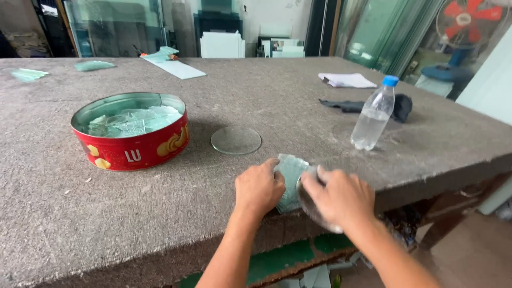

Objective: The person uses a handheld grinding tool to smooth the edges of small glass pieces on a workbench. They hold the glass with one hand and move the tool along the edges, occasionally repositioning the pieces. A water bottle is used to wet the glass during the process.

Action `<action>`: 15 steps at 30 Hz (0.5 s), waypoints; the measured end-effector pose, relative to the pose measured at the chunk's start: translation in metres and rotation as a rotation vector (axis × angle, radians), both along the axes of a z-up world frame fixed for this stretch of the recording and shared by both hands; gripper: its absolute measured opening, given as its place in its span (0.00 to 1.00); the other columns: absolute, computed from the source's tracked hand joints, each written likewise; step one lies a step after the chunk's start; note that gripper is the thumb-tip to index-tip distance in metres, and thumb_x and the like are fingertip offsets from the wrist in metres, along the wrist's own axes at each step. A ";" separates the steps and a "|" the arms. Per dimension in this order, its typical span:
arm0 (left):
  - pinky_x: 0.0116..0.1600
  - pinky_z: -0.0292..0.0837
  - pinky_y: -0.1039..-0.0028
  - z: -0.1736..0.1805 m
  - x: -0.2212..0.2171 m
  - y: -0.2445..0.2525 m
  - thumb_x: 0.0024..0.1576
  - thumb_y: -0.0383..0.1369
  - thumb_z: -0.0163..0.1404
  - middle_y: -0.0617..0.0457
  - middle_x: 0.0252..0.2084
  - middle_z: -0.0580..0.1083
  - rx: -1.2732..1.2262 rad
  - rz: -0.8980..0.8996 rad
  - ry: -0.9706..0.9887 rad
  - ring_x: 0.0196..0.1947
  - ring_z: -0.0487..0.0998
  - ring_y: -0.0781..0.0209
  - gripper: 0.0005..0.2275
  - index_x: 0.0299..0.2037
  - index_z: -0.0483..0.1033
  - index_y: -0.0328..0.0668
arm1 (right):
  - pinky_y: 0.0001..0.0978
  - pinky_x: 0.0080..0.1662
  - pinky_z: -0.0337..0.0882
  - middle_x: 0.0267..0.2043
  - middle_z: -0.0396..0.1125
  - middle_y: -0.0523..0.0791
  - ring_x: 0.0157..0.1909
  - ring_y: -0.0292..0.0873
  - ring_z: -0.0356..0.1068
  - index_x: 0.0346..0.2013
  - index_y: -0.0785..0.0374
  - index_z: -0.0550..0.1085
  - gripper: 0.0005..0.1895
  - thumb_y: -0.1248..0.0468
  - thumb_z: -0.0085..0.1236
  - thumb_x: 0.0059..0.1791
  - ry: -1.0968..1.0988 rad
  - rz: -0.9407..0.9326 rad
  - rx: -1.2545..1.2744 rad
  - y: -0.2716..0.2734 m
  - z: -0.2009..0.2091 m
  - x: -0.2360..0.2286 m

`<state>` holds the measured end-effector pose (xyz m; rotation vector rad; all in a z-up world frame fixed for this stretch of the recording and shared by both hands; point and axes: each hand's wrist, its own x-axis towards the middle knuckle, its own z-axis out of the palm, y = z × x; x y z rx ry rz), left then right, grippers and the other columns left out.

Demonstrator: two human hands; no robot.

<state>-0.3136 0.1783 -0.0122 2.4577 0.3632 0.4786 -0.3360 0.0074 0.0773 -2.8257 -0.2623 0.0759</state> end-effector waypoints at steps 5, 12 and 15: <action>0.61 0.81 0.49 0.007 -0.004 0.001 0.63 0.36 0.46 0.37 0.44 0.85 0.047 0.016 -0.006 0.52 0.87 0.35 0.22 0.67 0.83 0.56 | 0.61 0.69 0.71 0.57 0.80 0.63 0.66 0.69 0.77 0.69 0.55 0.80 0.39 0.34 0.42 0.58 -0.103 -0.022 0.093 -0.010 -0.027 0.041; 0.63 0.78 0.45 0.004 -0.001 0.006 0.63 0.46 0.49 0.35 0.47 0.85 0.033 -0.023 0.030 0.56 0.86 0.33 0.24 0.70 0.79 0.59 | 0.60 0.66 0.74 0.56 0.80 0.64 0.63 0.70 0.79 0.71 0.54 0.79 0.37 0.36 0.47 0.57 -0.121 -0.134 0.156 -0.030 -0.021 0.058; 0.64 0.78 0.44 0.007 -0.006 0.004 0.64 0.47 0.50 0.34 0.47 0.84 0.041 -0.045 0.040 0.57 0.86 0.32 0.24 0.71 0.78 0.59 | 0.56 0.63 0.78 0.56 0.79 0.64 0.61 0.68 0.80 0.72 0.52 0.77 0.39 0.33 0.41 0.58 -0.025 -0.006 0.108 -0.017 -0.020 0.012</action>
